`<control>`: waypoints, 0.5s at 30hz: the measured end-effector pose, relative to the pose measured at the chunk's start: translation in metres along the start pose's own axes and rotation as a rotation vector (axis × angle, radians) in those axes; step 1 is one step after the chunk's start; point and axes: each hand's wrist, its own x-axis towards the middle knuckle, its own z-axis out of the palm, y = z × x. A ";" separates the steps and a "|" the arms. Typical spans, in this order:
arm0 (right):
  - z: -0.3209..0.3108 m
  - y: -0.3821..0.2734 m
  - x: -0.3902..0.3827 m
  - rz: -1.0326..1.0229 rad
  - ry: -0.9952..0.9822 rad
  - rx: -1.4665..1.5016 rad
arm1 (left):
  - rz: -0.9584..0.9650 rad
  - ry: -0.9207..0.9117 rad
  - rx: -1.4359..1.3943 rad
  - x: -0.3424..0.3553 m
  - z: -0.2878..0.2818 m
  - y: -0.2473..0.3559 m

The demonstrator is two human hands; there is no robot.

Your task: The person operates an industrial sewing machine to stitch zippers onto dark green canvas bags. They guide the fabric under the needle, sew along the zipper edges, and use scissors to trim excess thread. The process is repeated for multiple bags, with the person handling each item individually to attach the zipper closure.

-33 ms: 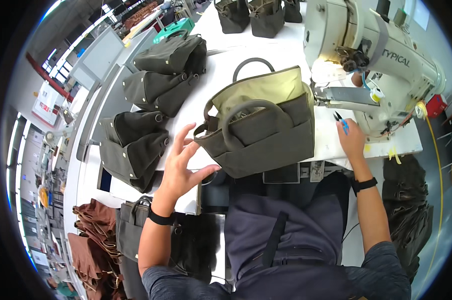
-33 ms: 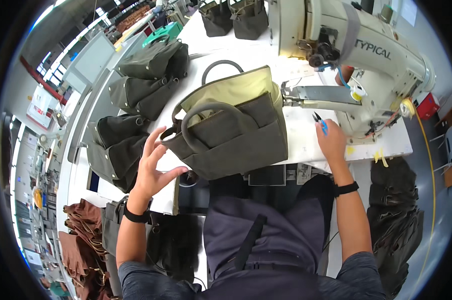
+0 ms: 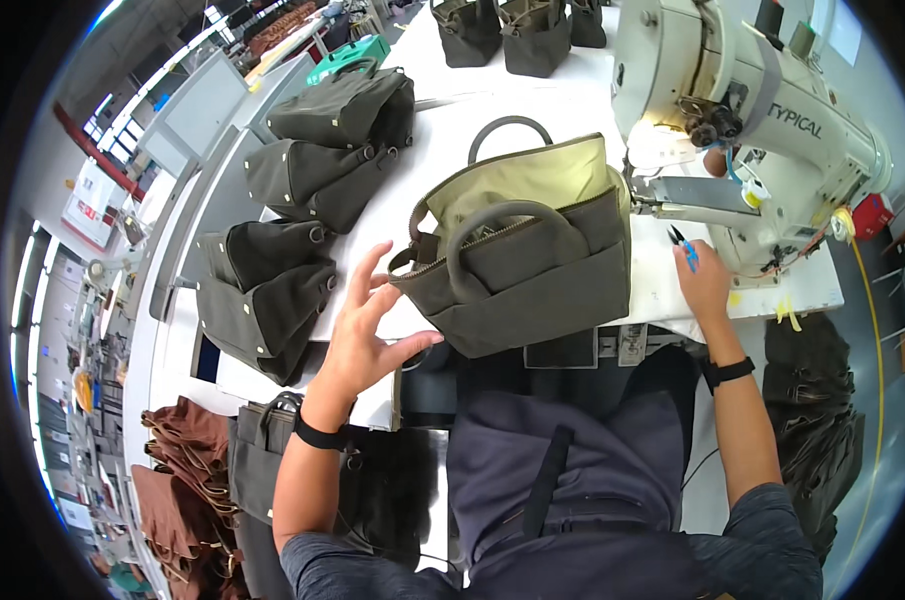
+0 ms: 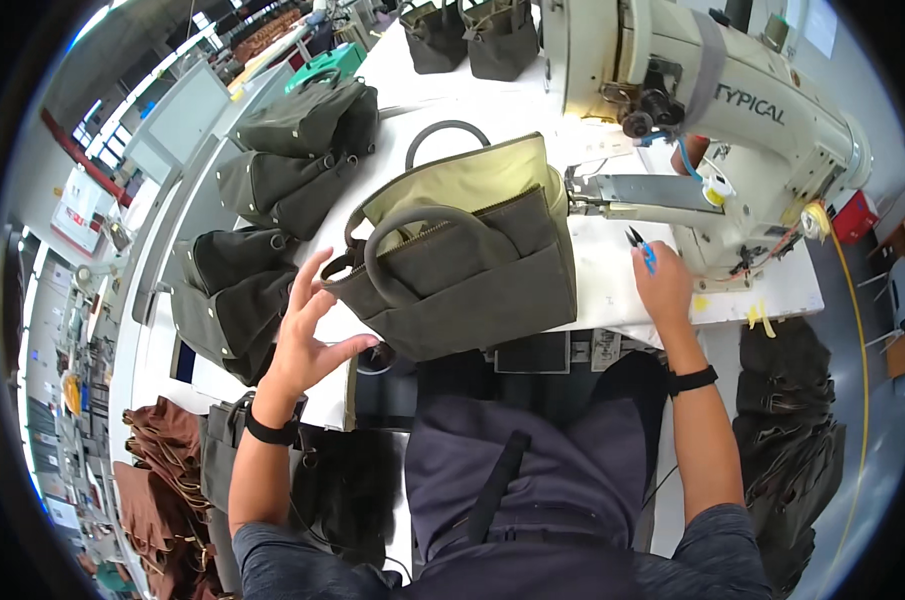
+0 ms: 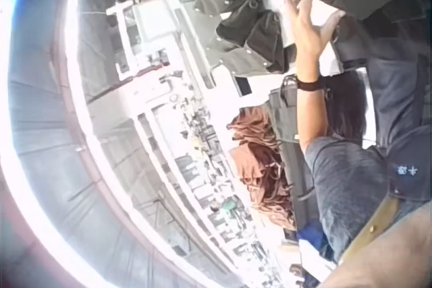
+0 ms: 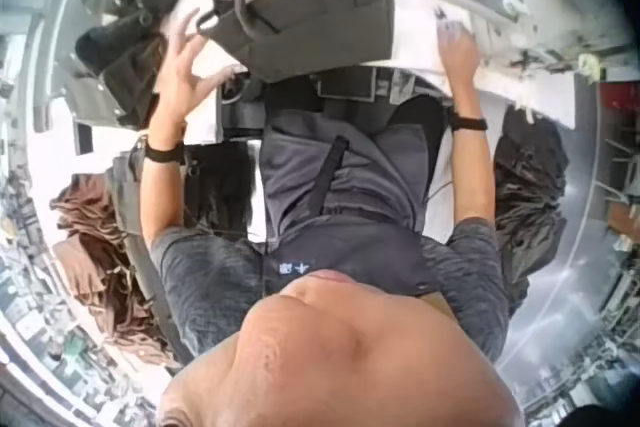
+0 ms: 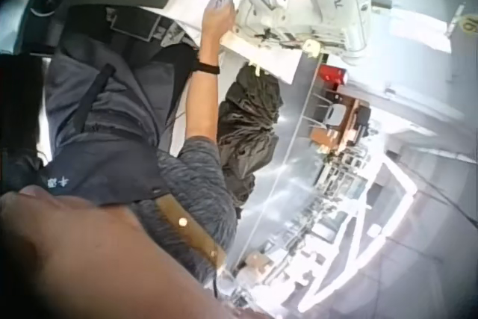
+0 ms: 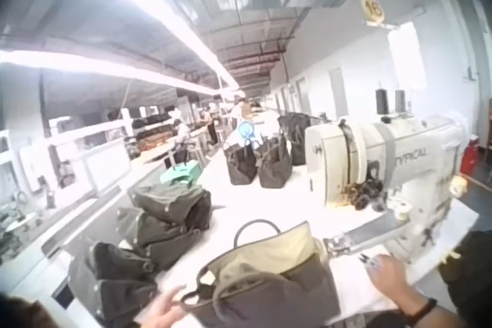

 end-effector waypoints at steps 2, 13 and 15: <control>0.000 0.001 0.004 -0.007 -0.007 0.000 | 0.001 -0.014 -0.145 0.004 0.007 -0.016; -0.003 -0.009 0.002 0.019 -0.015 0.015 | 0.002 -0.211 -0.099 0.024 0.001 -0.034; -0.002 -0.011 0.002 0.013 -0.026 -0.006 | 0.023 -0.217 -0.141 0.024 -0.001 -0.034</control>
